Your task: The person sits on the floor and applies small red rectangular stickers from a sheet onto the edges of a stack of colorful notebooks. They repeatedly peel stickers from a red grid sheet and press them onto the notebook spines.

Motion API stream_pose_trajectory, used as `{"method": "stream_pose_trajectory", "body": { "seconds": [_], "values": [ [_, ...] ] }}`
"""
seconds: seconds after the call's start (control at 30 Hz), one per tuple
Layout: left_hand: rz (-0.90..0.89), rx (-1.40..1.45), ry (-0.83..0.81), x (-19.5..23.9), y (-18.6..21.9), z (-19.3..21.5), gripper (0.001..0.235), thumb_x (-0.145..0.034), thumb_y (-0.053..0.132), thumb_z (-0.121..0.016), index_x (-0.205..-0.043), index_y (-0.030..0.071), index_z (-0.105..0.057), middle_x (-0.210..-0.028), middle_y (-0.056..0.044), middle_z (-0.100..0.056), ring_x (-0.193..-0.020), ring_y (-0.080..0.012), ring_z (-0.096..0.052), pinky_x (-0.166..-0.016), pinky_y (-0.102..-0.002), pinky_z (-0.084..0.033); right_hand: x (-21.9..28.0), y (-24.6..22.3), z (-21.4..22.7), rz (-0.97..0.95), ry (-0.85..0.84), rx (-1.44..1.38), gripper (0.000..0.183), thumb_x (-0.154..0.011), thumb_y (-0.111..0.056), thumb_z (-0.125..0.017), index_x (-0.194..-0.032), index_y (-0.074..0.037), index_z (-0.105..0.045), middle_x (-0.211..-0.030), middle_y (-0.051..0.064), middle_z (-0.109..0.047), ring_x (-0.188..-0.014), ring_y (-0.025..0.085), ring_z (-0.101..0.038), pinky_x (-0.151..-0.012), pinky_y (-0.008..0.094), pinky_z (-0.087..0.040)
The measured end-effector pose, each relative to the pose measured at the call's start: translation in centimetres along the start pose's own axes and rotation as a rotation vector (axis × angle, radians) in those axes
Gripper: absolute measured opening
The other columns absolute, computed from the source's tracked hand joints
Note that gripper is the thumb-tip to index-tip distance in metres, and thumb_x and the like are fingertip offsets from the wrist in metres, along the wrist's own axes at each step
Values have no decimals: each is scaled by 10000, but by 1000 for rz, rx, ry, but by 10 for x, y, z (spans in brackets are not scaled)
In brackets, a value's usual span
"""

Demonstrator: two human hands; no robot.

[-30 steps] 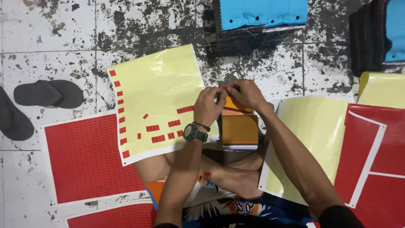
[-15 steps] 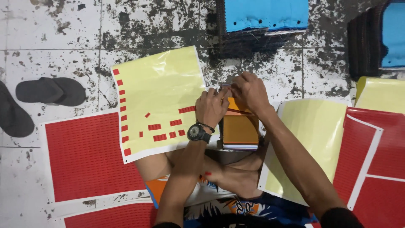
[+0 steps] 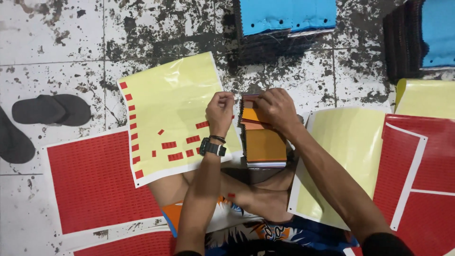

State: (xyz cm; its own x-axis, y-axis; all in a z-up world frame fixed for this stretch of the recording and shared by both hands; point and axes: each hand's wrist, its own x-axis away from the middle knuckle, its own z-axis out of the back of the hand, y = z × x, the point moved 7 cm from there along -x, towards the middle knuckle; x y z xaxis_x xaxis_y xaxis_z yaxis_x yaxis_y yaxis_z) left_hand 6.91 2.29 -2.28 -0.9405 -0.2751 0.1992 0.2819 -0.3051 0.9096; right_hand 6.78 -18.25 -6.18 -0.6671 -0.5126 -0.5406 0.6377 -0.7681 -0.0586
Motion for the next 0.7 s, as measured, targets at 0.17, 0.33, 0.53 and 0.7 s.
{"method": "stream_pose_trajectory", "body": {
  "seconds": [0.17,0.33,0.53,0.7],
  "values": [
    [51,78,-47,-3,3,-6,150,-888,292,-638,-995,249,-733,-847,22,-764,-849,-165,-747,-814,-375,-581,-40,-24,58,-58,-276,-114,455,-628,-254,-884,-1035,-96,-756,-920,100,-721,-884,277,-711,-831,403,-582],
    [1,251,-136,5,23,-14,276,-992,349,-575,-1125,143,-703,-1018,-112,-751,-1072,-277,-695,-976,-485,-508,-52,-36,76,-377,-743,-530,173,-900,-153,-722,-1043,-61,-756,-898,180,-766,-886,357,-746,-870,459,-583],
    [-259,241,-234,5,33,-35,455,-1062,397,-411,-1228,31,-624,-1168,-263,-652,-1237,-447,-578,-1049,-542,-433,-54,-32,77,-551,-438,-1101,254,-958,-225,-723,-1147,-59,-760,-922,150,-774,-898,256,-736,-843,436,-556],
    [-257,146,-274,10,34,-40,455,-1092,397,-373,-1268,38,-590,-1183,-219,-621,-1231,-451,-541,-1069,-557,-398,-44,-35,64,-562,-459,-1134,205,-979,-238,-717,-1062,-56,-765,-859,110,-755,-867,213,-695,-824,408,-542]
  ]
}}
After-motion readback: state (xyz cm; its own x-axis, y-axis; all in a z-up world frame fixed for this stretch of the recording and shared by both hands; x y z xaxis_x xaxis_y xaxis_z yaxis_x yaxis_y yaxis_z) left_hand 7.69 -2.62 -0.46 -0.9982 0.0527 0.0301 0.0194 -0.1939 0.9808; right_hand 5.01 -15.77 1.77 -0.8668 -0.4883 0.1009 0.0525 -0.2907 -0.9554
